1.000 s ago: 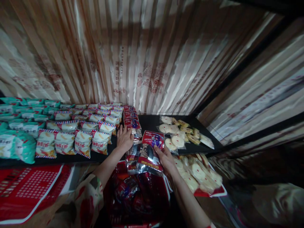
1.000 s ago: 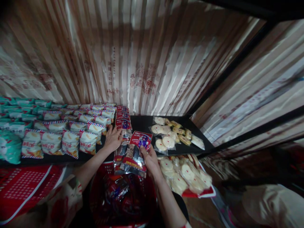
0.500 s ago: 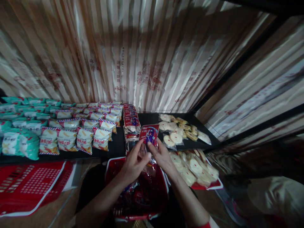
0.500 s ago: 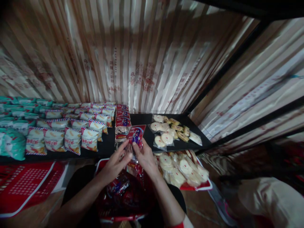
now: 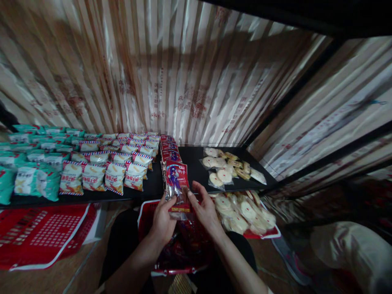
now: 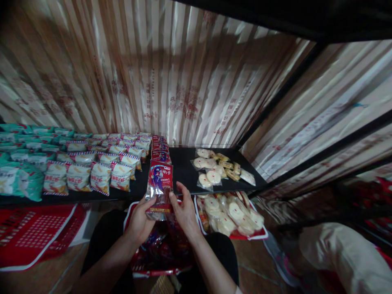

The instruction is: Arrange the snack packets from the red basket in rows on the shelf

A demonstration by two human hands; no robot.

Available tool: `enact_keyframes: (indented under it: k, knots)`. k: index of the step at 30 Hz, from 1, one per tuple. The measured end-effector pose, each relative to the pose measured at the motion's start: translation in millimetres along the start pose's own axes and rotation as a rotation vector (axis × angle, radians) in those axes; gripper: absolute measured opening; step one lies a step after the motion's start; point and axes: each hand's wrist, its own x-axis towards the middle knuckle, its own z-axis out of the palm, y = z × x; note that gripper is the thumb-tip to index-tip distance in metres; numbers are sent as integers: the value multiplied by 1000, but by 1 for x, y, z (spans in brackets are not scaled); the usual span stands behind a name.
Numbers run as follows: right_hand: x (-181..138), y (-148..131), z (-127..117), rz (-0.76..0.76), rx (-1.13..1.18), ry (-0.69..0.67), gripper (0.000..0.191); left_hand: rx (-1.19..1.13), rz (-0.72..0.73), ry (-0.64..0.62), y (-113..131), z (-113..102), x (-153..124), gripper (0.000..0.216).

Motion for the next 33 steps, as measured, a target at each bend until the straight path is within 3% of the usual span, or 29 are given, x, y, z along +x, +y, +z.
enact_keyframes:
  k: [4, 11, 14, 19, 22, 25, 28, 31, 33]
  knots:
    - [-3, -6, 0, -35, 5, -66, 45, -43, -53, 4, 0, -1, 0, 24]
    - [3, -6, 5, 20, 87, -111, 43, -8, -35, 23, -5, -3, 5, 27]
    - [5, -12, 4, 0, 27, -53, 37, 236, 114, 14, -7, -4, 6, 31]
    - [-3, -27, 6, 97, 239, -285, 47, 838, 516, -141, -11, 1, -2, 45]
    - [0, -25, 10, 220, 412, -189, 42, 981, 624, -182, -12, 3, -7, 51]
    - [14, -18, 11, 324, 519, -115, 39, 1046, 685, -48, -9, -2, -2, 47]
    - [31, -12, 10, 362, 523, -145, 36, 915, 574, 103, -8, -11, 14, 45]
    - [48, -4, 15, 343, 485, -210, 36, 630, 302, 100, -11, -19, 34, 43]
    - [60, 3, 21, 296, 446, -199, 38, 554, 247, 137, -14, -23, 46, 46]
